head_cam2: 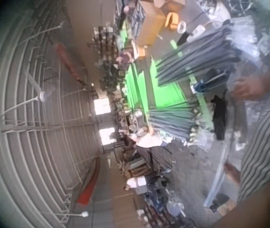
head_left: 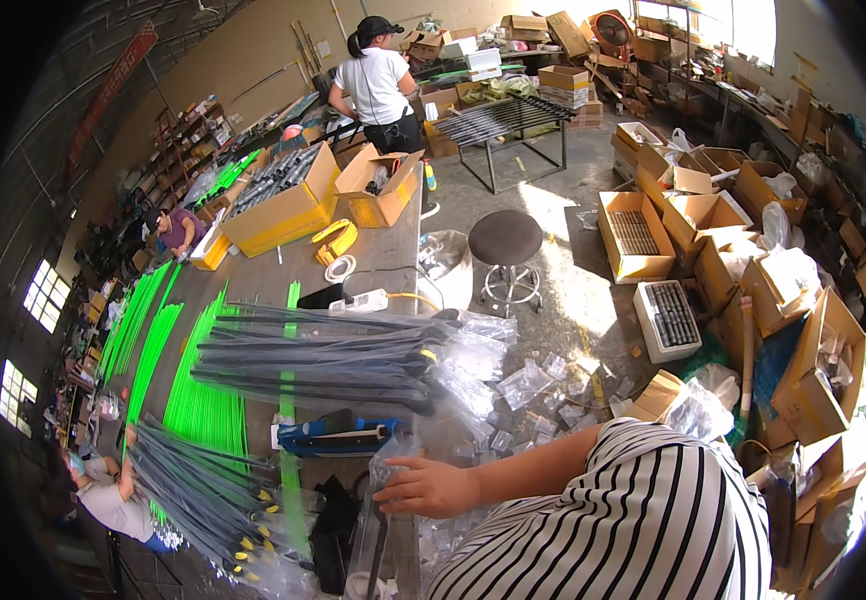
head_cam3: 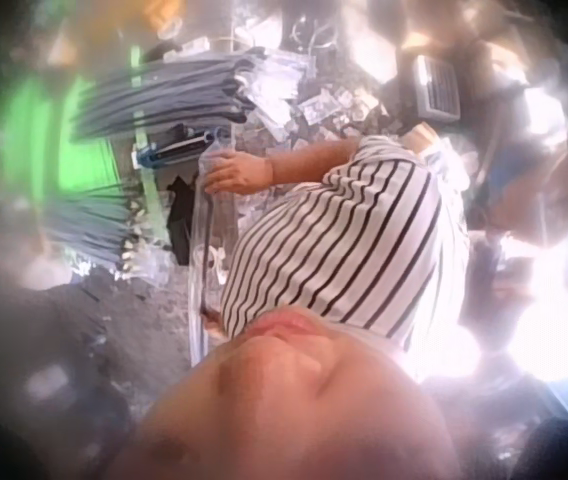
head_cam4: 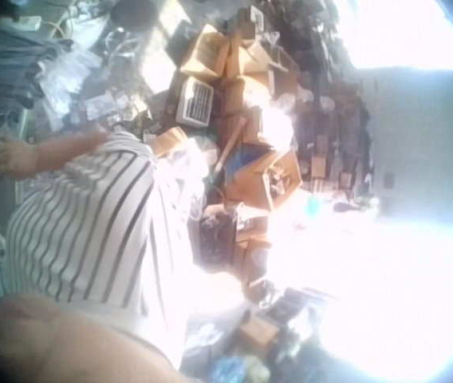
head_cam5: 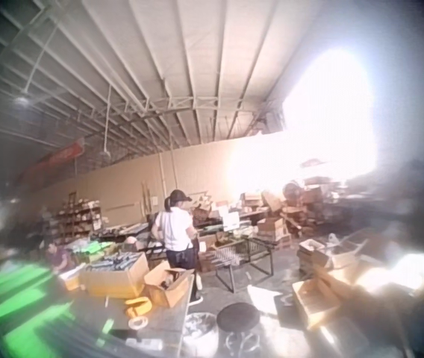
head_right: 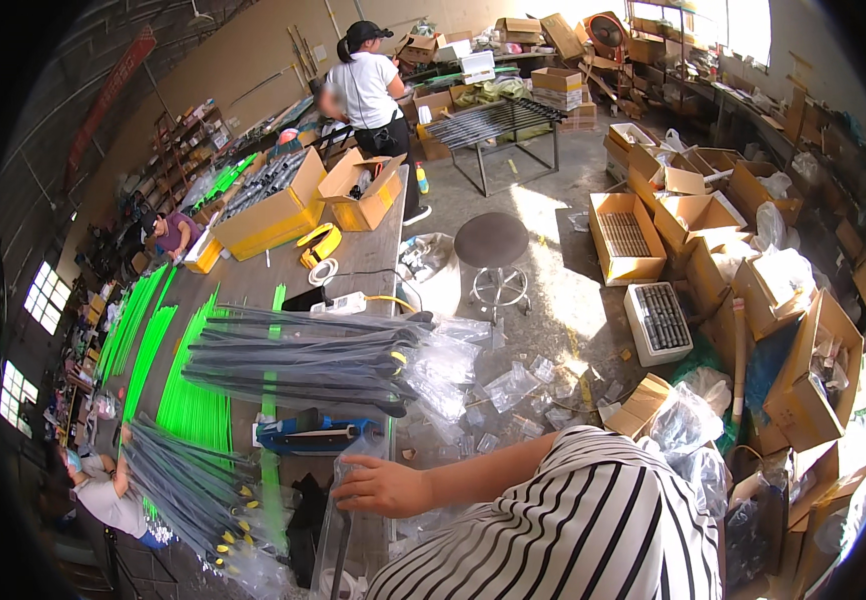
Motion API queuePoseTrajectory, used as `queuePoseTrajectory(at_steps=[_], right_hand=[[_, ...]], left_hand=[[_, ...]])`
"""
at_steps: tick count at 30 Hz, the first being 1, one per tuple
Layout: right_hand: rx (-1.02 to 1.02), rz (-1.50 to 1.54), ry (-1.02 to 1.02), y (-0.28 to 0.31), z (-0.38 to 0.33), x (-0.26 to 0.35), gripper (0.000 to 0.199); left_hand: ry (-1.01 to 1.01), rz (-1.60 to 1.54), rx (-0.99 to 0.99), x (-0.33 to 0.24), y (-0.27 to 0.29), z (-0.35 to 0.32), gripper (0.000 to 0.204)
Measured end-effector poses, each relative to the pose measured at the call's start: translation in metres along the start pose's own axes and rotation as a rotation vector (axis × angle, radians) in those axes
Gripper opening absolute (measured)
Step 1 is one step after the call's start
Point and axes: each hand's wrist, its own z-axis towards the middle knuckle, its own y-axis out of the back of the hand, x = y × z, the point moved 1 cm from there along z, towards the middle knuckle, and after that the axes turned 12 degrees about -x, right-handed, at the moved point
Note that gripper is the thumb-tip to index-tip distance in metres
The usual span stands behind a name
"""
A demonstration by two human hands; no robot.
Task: The person repeatedly wraps long, dark grey poles in clear plastic bags. They use a handheld heat gun to shrink the plastic around the poles, then place the wrapped items onto a pile on the table.
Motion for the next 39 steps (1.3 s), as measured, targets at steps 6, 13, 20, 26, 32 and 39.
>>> queuePoseTrajectory(at_steps=[6,13,20,26,32,39], right_hand=[[-0.035,-0.042,-0.035,0.011,-0.007,0.033,0.033],[-0.026,-0.119,-0.102,0.020,-0.027,0.062,0.034],[-0.038,-0.118,-0.119,0.022,-0.035,0.082,0.034],[-0.065,-0.105,-0.118,0.033,-0.032,0.075,0.031],[-0.123,0.024,-0.030,0.045,-0.017,0.046,0.031],[-0.086,0.061,0.080,0.076,0.002,0.009,0.029]], left_hand=[[0.055,-0.060,0.035,-0.010,0.015,-0.005,0.027],[0.117,-0.123,0.060,-0.014,0.036,-0.004,0.027],[0.182,-0.196,0.075,-0.011,0.056,0.010,0.026],[0.244,-0.258,0.077,-0.007,0.035,0.011,0.026],[0.289,-0.288,0.042,-0.025,0.013,-0.005,0.025],[0.353,-0.227,-0.207,-0.056,-0.051,-0.004,0.026]])
